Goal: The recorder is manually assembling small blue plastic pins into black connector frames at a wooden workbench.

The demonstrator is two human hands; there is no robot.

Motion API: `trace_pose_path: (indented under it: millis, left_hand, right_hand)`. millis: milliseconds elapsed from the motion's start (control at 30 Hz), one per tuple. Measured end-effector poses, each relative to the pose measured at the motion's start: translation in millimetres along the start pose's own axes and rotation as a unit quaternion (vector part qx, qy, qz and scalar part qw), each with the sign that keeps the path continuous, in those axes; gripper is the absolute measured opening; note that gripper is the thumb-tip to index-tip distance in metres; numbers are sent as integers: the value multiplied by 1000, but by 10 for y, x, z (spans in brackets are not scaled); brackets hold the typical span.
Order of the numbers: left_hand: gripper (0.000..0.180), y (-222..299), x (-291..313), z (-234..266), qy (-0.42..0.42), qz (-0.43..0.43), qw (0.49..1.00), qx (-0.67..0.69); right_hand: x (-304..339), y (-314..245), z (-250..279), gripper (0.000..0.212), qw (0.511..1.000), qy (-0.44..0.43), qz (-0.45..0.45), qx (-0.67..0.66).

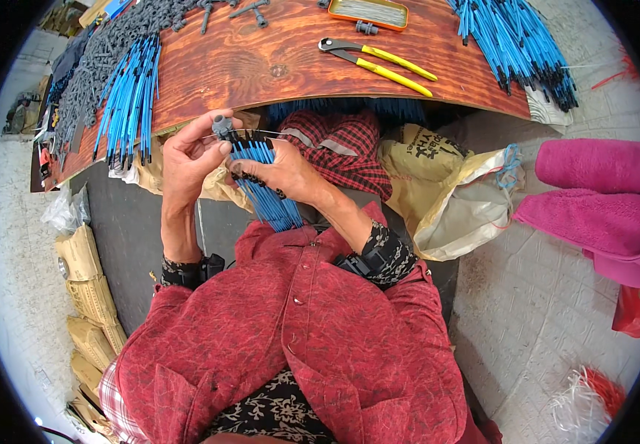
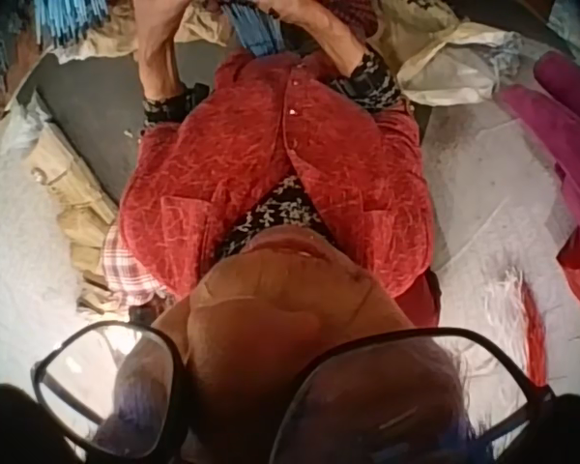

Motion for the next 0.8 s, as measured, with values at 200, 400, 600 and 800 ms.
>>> trace_pose_path:
  millis: [200, 400, 600, 800]
  left_hand:
    - [49, -38, 7, 79, -23, 40, 998, 30]
    - [49, -42, 18, 114, 0, 16, 1000, 5]
    - [52, -45, 20, 195, -42, 15, 999, -8]
    - [51, -79, 13, 190, -76, 2, 997, -1]
  right_hand:
    - [16, -52, -43, 23, 999, -5, -30, 12]
    - [-6, -22, -12, 31, 991, 43, -23, 123]
    - [14, -174, -67, 38, 988, 1, -16, 151]
    - [-7, -181, -70, 34, 990, -23, -2, 137]
Point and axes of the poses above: each hand's wrist, its own x-axis away from the middle knuckle, its own z-axis out of the back of the hand, y = z × x, the point moved 5 cm from there along -x, towards the middle knuckle, and after that the axes turned 11 degrees about -y, right-handed, at the moved point
